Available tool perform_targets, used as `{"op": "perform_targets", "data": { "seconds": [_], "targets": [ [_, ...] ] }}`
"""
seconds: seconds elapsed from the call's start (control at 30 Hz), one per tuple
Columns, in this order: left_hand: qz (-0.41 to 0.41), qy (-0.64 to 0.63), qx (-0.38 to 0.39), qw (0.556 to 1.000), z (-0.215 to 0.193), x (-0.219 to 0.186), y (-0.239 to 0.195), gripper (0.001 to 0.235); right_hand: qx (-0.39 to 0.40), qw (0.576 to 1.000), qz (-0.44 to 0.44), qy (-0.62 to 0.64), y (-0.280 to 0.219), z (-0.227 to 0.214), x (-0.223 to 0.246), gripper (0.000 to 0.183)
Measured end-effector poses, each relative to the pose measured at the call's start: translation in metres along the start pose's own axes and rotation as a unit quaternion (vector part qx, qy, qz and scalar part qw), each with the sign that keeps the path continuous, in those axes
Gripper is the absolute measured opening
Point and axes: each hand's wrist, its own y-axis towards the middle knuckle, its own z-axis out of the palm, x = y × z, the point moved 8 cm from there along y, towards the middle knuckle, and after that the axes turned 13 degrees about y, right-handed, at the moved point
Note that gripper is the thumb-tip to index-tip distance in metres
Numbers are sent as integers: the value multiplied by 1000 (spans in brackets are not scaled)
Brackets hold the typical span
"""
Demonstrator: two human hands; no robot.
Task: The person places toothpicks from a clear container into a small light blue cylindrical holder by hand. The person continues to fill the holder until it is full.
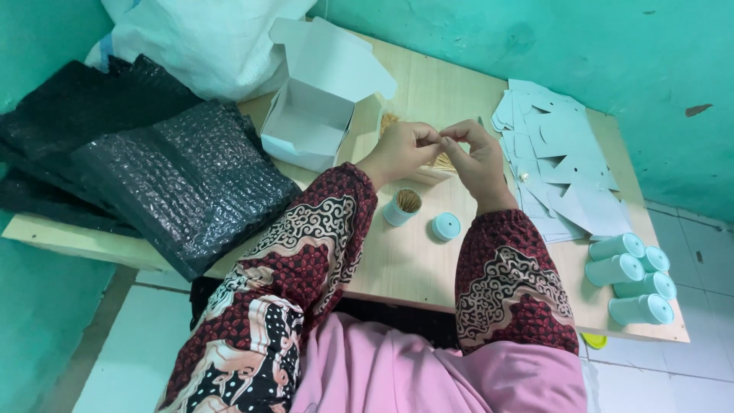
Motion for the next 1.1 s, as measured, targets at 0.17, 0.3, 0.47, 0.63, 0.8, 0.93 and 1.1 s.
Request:
{"op": "perform_targets", "data": {
  "seconds": [0.17,0.3,0.47,0.63,0.8,0.93,1.1],
  "targets": [
    [14,30,18,999,8,7,-25,10,26,999,-15,25,-21,4,1,12],
    [33,56,23,998,11,5,-45,14,41,998,-44,19,-38,10,8,12],
    [62,80,22,995,6,-2,-66,16,29,998,-61,1,-57,18,0,14],
    [152,167,-26,974,8,10,-70,10,17,995,-99,-1,-70,25,-10,13],
    [212,219,-87,949,9,15,-78,6,1,993,-121,-12,-81,31,-12,15],
    [225,258,-82,936,17,31,-78,13,4,989,-145,-35,-86,33,-13,11],
    [224,304,-70,923,26,47,-77,17,-4,989,-139,-57,-86,44,12,11]
  ]
}}
